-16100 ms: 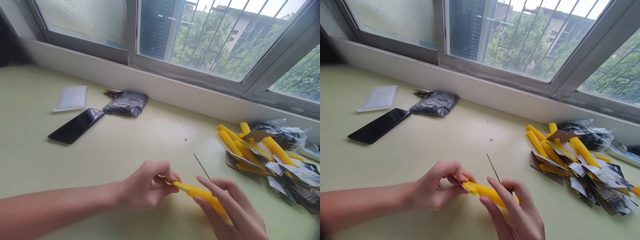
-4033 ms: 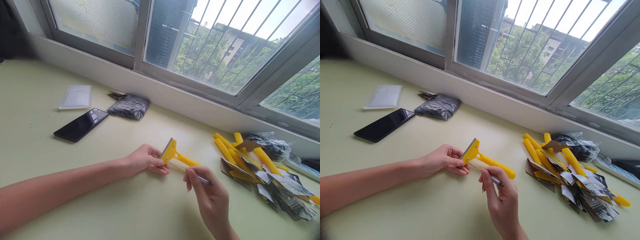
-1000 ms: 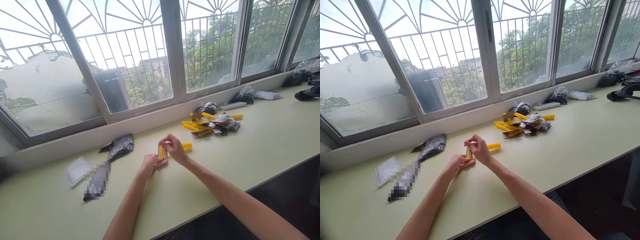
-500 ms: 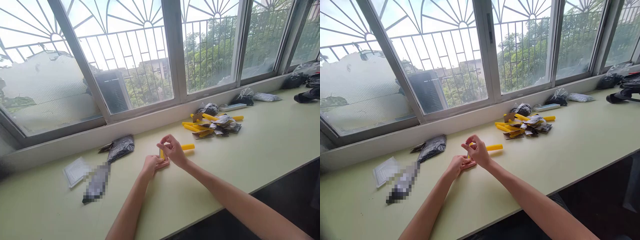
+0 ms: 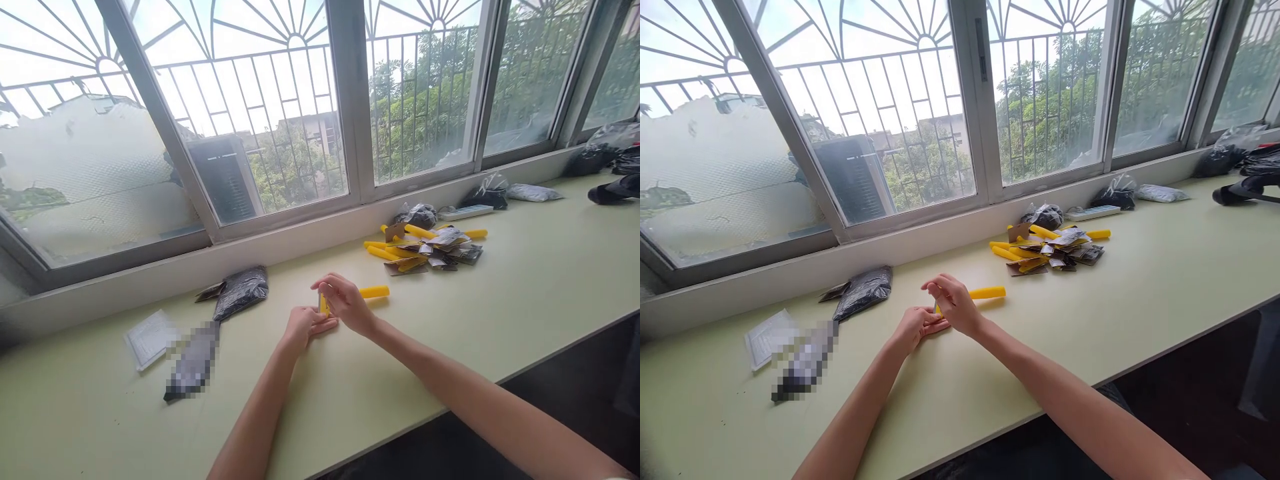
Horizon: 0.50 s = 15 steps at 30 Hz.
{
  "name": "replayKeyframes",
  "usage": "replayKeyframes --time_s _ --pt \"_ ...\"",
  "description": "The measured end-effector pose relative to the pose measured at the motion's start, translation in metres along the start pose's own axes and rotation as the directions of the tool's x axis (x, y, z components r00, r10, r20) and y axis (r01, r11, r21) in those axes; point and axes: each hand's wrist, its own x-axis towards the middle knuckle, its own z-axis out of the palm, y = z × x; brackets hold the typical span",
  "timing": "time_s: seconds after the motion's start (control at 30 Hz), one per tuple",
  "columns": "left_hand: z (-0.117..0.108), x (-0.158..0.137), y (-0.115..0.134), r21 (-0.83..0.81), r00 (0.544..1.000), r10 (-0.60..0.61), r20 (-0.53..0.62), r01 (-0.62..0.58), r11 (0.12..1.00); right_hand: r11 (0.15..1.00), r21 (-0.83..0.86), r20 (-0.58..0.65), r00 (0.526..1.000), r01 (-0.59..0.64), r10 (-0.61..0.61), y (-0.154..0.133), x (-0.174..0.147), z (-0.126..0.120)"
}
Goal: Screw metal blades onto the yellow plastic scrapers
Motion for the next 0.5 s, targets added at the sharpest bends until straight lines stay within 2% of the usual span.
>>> replayKeyframes --time_s 0.07,0.2,0.4,0.5 --pt "-0.0005 0.0006 -0.0006 -0.001 1.0 -0.001 -0.001 0.001 1.0 0.999 0.015 -0.031 0.999 -0.034 0.035 0.0 0.0002 -0.0001" --pt "-0.0021 0.0025 -0.0018 0.013 1.0 -0.009 0.004 0.009 1.0 0.973 0.143 -0.125 0.972 -0.181 0.199 0.0011 -0.0001 0.0011" --pt "-0.0054 0.0064 -0.0054 0.033 1.0 0.003 0.01 -0.003 0.999 0.957 0.243 0.032 0.988 -0.157 0.154 -0.0047 0.0011 -0.0077" --pt "-0.0056 0.0063 -0.0062 -0.002 1.0 0.015 -0.018 -0.015 1.0 0.955 0.231 -0.008 0.981 -0.185 0.192 -0.0074 0.0023 -0.0081"
